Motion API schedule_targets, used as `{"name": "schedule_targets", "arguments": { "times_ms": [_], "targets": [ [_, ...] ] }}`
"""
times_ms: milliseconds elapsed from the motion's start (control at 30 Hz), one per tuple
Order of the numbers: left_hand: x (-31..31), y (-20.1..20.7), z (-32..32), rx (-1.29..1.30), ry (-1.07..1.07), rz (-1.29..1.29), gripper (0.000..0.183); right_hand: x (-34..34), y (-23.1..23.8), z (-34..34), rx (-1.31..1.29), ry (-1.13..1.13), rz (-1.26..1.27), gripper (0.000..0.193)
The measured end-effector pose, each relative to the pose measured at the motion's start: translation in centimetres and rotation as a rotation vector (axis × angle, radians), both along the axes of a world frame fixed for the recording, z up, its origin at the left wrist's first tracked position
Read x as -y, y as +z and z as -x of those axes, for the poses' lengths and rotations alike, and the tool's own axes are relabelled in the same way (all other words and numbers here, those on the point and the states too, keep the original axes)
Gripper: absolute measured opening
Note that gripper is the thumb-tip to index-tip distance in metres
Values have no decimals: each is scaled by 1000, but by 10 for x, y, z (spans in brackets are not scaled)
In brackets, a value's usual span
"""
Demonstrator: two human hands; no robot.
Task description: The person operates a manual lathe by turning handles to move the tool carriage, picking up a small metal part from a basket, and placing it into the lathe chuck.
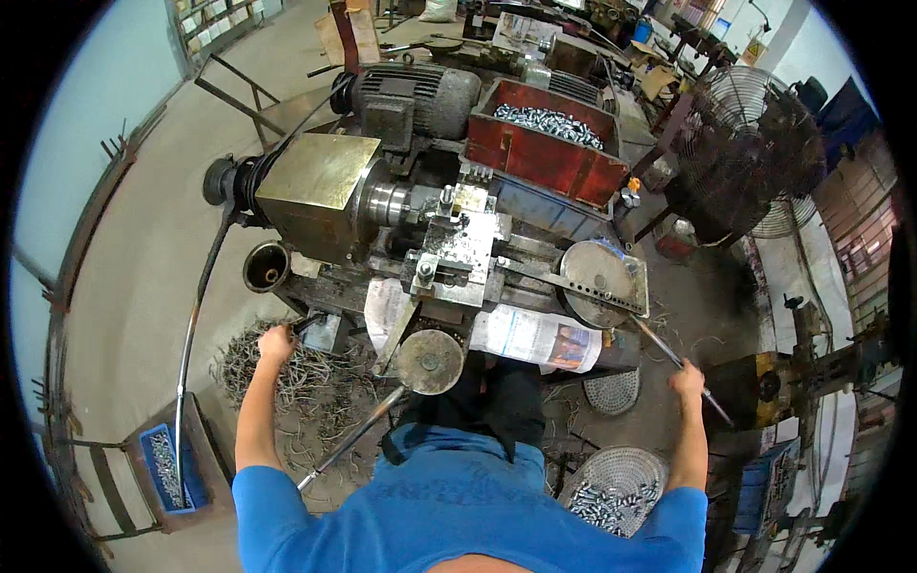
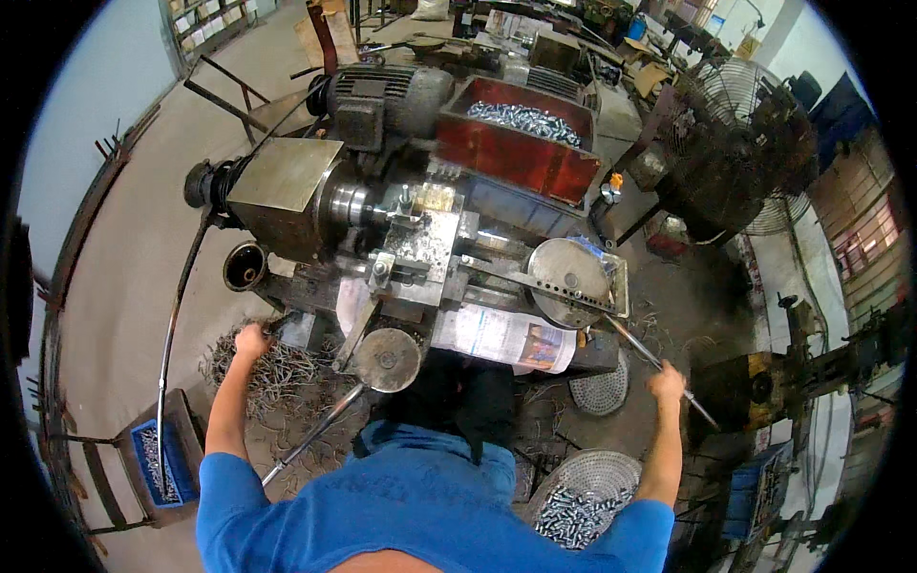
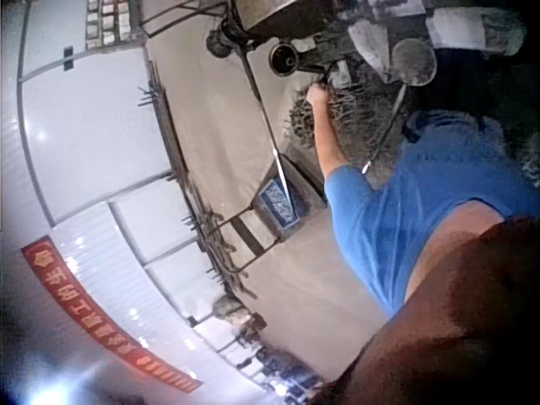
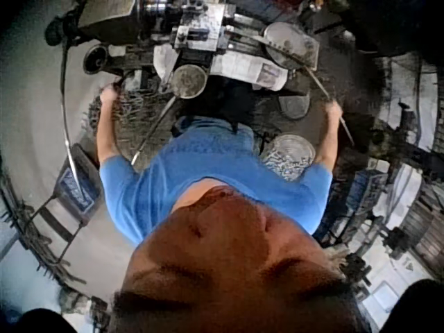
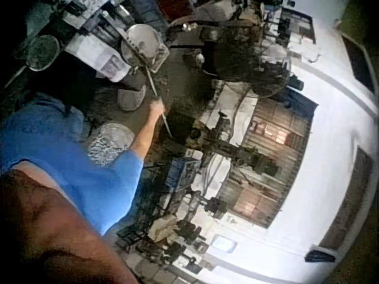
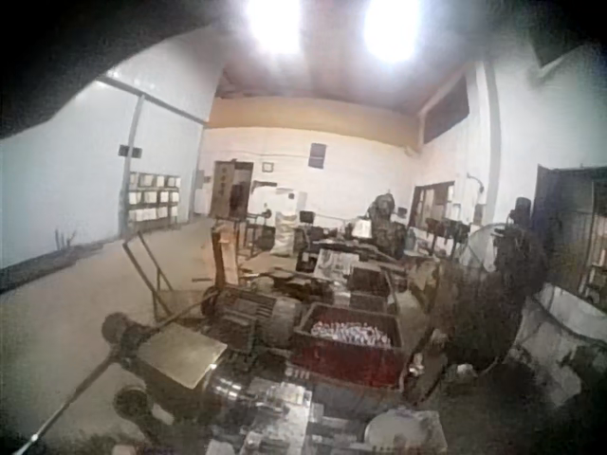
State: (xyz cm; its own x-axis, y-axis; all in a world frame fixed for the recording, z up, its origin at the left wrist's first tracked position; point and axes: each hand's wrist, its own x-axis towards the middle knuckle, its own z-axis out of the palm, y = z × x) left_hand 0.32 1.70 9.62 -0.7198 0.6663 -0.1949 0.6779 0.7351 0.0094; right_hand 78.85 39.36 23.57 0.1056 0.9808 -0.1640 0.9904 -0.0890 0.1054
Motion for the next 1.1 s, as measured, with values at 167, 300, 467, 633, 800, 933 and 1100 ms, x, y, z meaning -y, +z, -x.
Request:
{"name": "schedule_targets", "arguments": {
  "times_ms": [167,300,467,633,800,933,1100],
  "targets": [
    [62,-7,-3,150,189,88,35,27,-65,-50,100,29,-336,33],
    [131,-53,0,87,268,5,26,102,-56,-15,37,53,-333,21],
    [128,-27,-32,213,309,-33,17,214,-43,60,-241,-41,-285,33],
    [116,-53,-7,491,354,-29,20,245,-49,105,-544,-135,-250,38],
    [88,-34,-5,415,255,-54,22,256,-28,129,-640,-174,-202,38],
    [92,-49,1,444,254,-81,22,251,-33,125,-608,-152,-208,40],
    [65,-27,0,586,177,-125,19,200,-48,48,-120,55,-412,40]
  ]
}}
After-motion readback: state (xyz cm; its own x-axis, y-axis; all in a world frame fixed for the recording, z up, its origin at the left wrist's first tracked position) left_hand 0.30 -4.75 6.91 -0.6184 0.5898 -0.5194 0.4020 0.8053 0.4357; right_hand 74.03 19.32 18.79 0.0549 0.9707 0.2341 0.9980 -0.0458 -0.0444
